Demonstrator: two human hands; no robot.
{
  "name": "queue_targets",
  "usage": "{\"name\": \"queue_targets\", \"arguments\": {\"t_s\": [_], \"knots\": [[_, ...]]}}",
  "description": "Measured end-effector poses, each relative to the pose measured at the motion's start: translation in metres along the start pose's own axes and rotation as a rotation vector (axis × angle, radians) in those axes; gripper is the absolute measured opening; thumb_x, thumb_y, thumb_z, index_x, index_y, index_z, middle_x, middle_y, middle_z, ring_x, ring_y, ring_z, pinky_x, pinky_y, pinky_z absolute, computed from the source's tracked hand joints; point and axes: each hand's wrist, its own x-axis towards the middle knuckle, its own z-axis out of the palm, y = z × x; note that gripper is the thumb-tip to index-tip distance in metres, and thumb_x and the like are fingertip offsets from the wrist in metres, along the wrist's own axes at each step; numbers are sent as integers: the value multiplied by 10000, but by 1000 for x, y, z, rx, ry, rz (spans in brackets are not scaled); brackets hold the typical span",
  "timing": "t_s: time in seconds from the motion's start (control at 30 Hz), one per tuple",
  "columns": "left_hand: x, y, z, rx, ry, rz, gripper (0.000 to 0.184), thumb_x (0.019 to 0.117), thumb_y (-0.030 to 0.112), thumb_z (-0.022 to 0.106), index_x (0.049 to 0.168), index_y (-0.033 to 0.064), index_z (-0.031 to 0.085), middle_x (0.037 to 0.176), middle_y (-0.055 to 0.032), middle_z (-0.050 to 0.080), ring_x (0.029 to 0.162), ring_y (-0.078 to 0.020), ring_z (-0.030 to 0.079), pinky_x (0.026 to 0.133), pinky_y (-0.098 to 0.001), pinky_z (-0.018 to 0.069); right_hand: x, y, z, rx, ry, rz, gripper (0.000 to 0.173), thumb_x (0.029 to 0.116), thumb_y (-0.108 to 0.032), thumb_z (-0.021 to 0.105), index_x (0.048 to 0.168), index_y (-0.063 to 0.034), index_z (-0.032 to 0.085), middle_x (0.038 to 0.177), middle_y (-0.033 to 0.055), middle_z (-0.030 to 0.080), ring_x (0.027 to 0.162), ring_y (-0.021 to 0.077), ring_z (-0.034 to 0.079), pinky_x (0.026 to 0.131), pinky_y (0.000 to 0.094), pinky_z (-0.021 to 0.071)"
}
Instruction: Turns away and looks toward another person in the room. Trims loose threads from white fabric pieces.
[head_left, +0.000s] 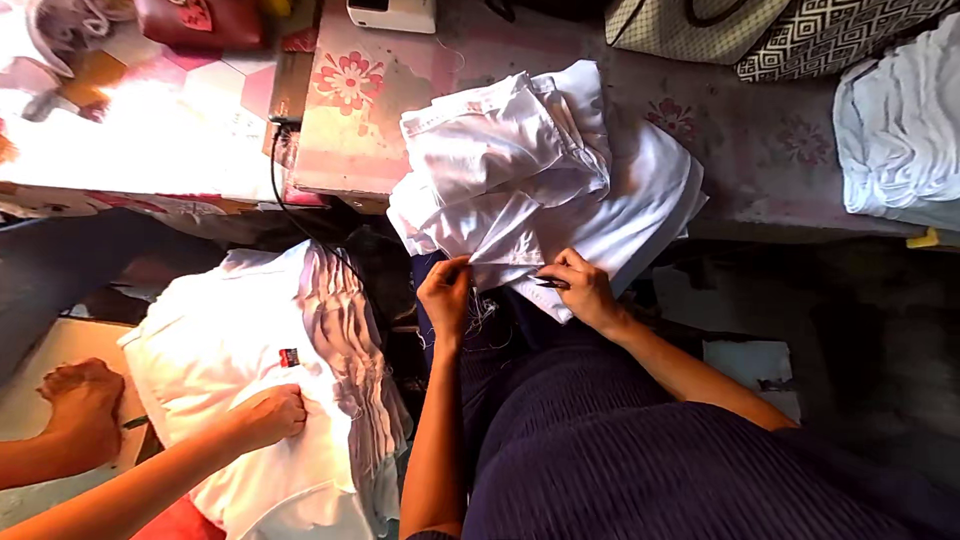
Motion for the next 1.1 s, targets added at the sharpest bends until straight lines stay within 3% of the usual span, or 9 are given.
{"name": "queue_targets", "arguments": {"t_s": [0.13, 0.2, 0.27, 0.33, 0.4, 0.5, 0.67, 0.93, 1.1], "knots": [[-8, 16, 0, -130, 16, -63, 145, 903, -33, 684, 1041, -40, 732, 933, -75, 724, 750, -45, 677, 715, -215, 588, 19, 0, -31, 201, -7, 217, 183, 929, -28, 656, 1075, -31, 767, 1013, 139, 672, 794, 180, 653, 702, 339, 573], [-7, 27, 3, -222, 1, -115, 143, 909, -33, 674, 1046, -31, 715, 906, -33, 725, 723, -25, 667, 695, -207, 585, 40, -4, -34, 277, -40, 354, 212, 997, -201, 669, 1081, -22, 746, 972, 114, 687, 787, 168, 642, 715, 358, 553], [-7, 33, 7, -258, -4, -143, 142, 909, -40, 673, 1046, -25, 707, 906, -18, 734, 746, -21, 676, 714, -207, 588, 53, -4, -24, 422, -178, 529, 361, 960, -399, 720, 999, -41, 690, 789, 58, 611, 643, 117, 544, 591, 333, 483], [-9, 30, 8, -112, 75, -82, 151, 901, -38, 680, 1046, -28, 720, 980, -67, 727, 820, -63, 690, 753, -229, 591, 58, -7, -10, 609, -284, 639, 310, 905, -332, 794, 868, -78, 619, 667, 0, 529, 533, 64, 463, 498, 258, 421], [-14, 36, 4, 112, 177, 59, 212, 905, -36, 640, 1101, -54, 720, 1101, -189, 660, 917, -192, 666, 804, -301, 571, 58, -14, -4, 716, -272, 688, 217, 884, -176, 803, 828, -80, 618, 653, -15, 548, 530, 48, 484, 505, 238, 437], [-26, 78, 9, 39, 108, 167, 189, 875, -26, 652, 1046, -82, 712, 1030, -184, 674, 900, -173, 685, 804, -288, 594, 59, -24, -8, 828, -208, 720, 166, 865, -65, 800, 825, -81, 639, 655, -39, 578, 527, 20, 493, 502, 201, 444], [-15, 72, 43, -114, -168, -171, 270, 894, 80, 772, 1104, -82, 717, 1079, -200, 691, 927, -193, 722, 845, -323, 611, 53, -33, -15, 857, -195, 709, 191, 975, -128, 688, 805, -93, 608, 606, -58, 507, 484, 4, 411, 472, 176, 366], [-9, 58, 44, -384, -131, -437, 65, 929, 21, 694, 929, 17, 759, 912, -29, 738, 815, -69, 678, 754, -267, 567, 41, -27, -14, 688, -149, 555, 159, 972, -111, 648, 827, -50, 666, 706, -28, 559, 578, 21, 467, 555, 215, 417], [-9, 65, 42, -498, -165, -544, 71, 941, 45, 703, 984, 8, 746, 854, -33, 734, 787, -85, 683, 755, -279, 575, 41, -26, -11, 494, -142, 359, 169, 958, -104, 662, 835, -7, 725, 865, 41, 619, 734, 57, 552, 670, 240, 479]]}}
